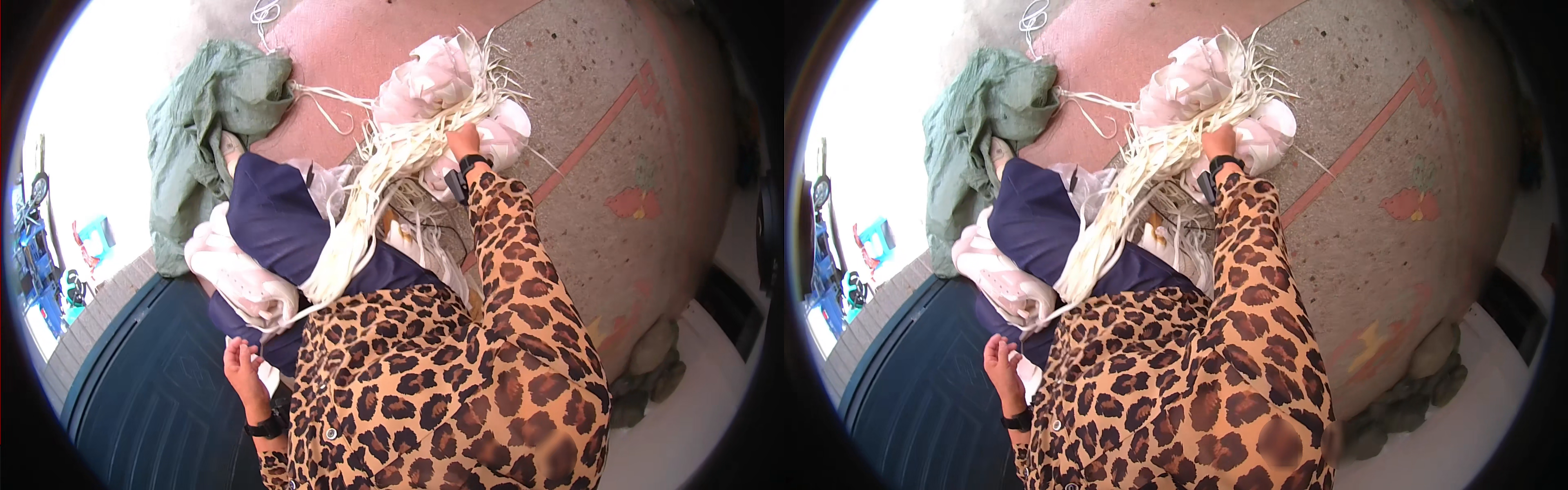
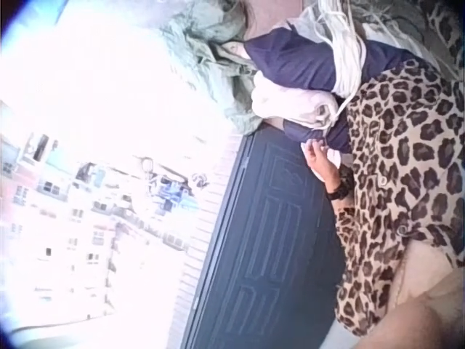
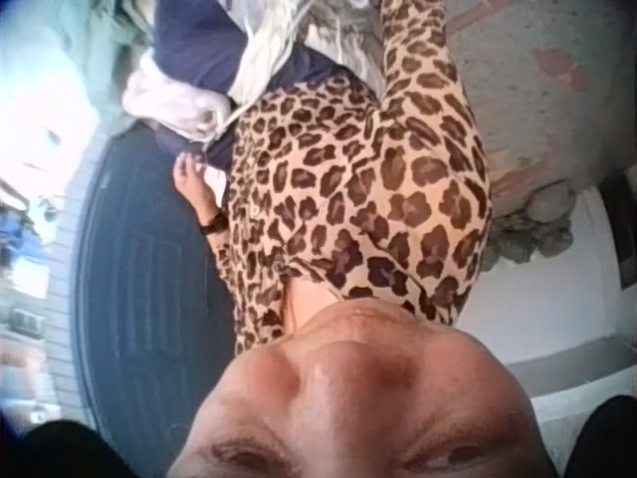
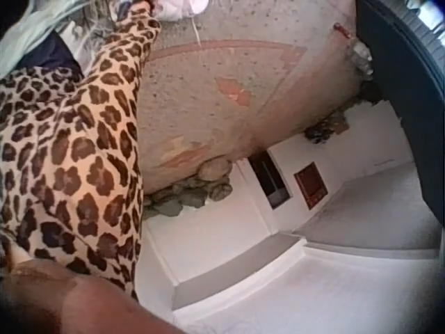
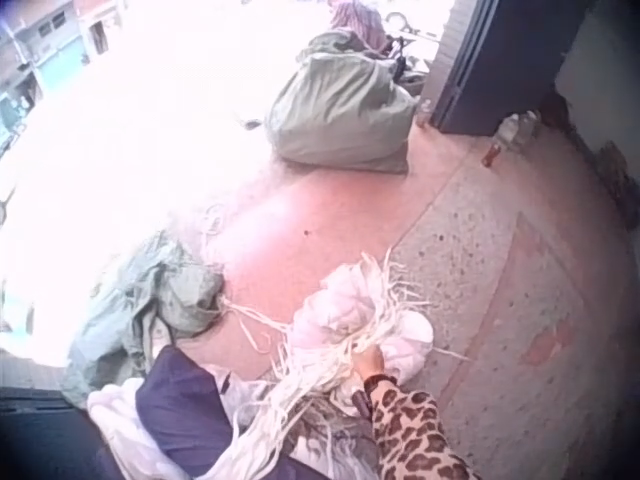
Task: Thread laces through a white shoe while sitting on the floor.
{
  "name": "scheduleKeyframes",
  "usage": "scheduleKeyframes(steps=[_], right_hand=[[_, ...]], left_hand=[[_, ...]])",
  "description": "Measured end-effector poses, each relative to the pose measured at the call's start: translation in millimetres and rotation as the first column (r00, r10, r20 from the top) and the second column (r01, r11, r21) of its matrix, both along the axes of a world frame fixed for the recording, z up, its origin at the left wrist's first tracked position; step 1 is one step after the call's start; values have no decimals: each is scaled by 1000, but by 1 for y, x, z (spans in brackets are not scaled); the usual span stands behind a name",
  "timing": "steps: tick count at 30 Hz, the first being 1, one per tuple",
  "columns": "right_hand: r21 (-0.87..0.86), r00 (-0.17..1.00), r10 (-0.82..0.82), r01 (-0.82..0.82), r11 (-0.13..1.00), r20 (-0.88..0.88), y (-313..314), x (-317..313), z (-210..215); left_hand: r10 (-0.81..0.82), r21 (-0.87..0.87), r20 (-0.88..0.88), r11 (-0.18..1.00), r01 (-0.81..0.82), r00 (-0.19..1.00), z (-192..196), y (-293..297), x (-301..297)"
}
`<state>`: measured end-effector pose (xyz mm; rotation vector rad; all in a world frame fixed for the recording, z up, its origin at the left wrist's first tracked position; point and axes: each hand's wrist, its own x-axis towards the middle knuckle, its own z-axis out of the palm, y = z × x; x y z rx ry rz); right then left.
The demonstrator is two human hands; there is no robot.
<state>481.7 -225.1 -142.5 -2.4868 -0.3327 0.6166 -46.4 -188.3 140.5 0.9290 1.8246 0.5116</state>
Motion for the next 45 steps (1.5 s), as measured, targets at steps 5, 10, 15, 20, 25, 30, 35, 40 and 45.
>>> scheduleKeyframes(steps=[5, 10, 15, 20, 25, 30, 35, 40, 45], right_hand=[[296, 748, -285, 539, 789, -600, -16, 33, -76], [246, 730, -477, 641, 727, -490, 29, -1, -58], [104, 514, -495, 760, 642, -700, 41, 0, -78], [212, 598, -217, 563, 799, -771, 35, -4, -85], [9, 433, -484, 752, 659, -761, 50, -4, -65], [-76, 814, -501, 503, 861, -294, 32, -28, -22], [-77, 881, -465, 471, 879, 87, 32, -38, -14], [62, 757, -646, 653, 755, -99, 28, -23, -54], [405, 678, -695, 721, 563, -241, 26, -19, -57]], left_hand=[[-18, 9, -35, 1000, 18, 999, -20, 8, -23], [96, 29, -227, 995, -92, 969, -33, -19, -98], [217, -50, -328, 968, -246, 920, -26, -47, -155], [321, -373, -208, 847, -378, 924, -17, -97, -258], [323, -521, -214, 761, -387, 922, -25, -134, -316], [365, -381, -343, 788, -484, 865, -11, -121, -258], [203, -411, -370, 839, -356, 906, 9, -85, -212], [170, -368, -363, 877, -308, 916, 16, -80, -217], [-460, -365, -507, 881, 302, 729, 22, -92, -229]])
